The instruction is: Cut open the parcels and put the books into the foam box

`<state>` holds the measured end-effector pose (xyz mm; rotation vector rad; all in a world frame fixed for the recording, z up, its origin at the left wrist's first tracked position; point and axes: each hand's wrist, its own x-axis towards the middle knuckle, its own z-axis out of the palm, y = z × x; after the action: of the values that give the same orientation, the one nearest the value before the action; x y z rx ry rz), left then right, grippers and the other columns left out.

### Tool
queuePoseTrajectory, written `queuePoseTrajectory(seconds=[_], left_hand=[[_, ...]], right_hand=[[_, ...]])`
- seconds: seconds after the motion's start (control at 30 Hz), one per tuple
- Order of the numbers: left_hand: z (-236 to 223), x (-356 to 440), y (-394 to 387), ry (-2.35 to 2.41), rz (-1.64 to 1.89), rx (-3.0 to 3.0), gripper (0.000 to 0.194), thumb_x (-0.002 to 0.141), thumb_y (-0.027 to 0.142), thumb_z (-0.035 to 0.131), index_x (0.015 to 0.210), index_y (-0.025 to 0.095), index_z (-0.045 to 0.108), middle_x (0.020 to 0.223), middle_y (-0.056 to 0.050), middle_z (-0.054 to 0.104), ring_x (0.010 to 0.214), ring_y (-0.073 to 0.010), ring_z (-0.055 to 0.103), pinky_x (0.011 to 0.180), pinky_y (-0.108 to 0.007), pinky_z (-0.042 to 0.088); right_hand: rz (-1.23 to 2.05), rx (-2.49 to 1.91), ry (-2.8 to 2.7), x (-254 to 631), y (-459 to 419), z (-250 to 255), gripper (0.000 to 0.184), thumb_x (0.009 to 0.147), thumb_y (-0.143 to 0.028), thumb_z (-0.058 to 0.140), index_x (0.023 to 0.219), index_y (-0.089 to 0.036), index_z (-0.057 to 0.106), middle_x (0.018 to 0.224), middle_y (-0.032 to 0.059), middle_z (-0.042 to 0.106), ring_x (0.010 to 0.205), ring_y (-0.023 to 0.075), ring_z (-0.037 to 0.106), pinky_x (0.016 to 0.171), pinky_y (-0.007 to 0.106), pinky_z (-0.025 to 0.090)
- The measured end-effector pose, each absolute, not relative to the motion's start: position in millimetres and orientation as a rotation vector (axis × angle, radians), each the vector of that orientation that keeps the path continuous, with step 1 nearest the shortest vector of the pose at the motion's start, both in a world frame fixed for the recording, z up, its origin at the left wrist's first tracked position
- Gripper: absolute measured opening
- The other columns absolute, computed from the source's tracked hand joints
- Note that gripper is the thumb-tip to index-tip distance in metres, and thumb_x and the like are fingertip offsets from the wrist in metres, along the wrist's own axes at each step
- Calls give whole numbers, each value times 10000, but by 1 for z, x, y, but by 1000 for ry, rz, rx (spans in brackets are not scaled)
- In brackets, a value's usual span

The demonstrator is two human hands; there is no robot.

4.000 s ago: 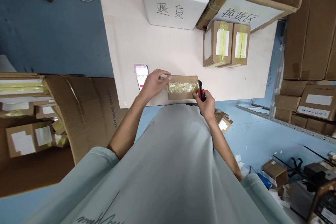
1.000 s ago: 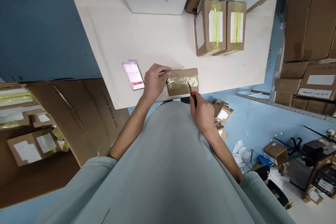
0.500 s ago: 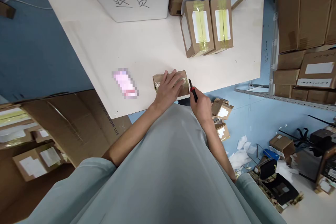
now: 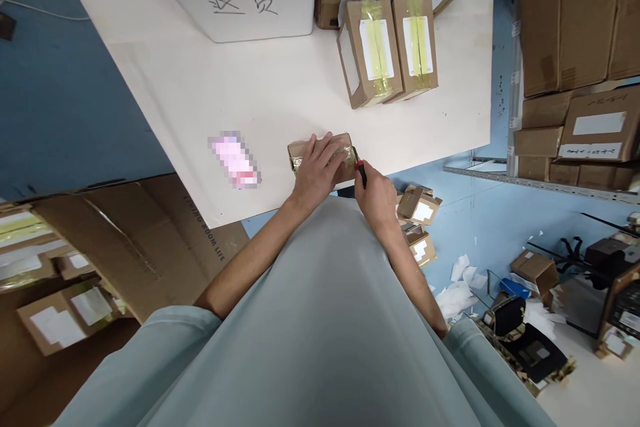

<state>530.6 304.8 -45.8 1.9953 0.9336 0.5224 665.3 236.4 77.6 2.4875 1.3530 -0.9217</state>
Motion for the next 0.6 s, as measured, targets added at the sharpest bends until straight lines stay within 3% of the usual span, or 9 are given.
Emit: queuePoseTrajectory(seconds=[0.23,0.6], left_hand=[[-46,530,304,920,527,1970,341,1187,387,466,1388,304,729,1610,-90,695,1695,-325,465,1463,-700,191],[-45,537,303,987,560,1928,373,1197,412,420,1390,315,724,1601,-78,710,1694,-308,467,1451,-668,260]], right_hand=[[-844,2419,1328,660,239,77,466,1220,-314,295,1550,-198,604,1357,155,813,1158,313,786,944,359,524],[-777,2329,1156,647,249,80,481,1226,-299,276,1588,-171,565,1239,206,837,1153,317,814,981,396,572]])
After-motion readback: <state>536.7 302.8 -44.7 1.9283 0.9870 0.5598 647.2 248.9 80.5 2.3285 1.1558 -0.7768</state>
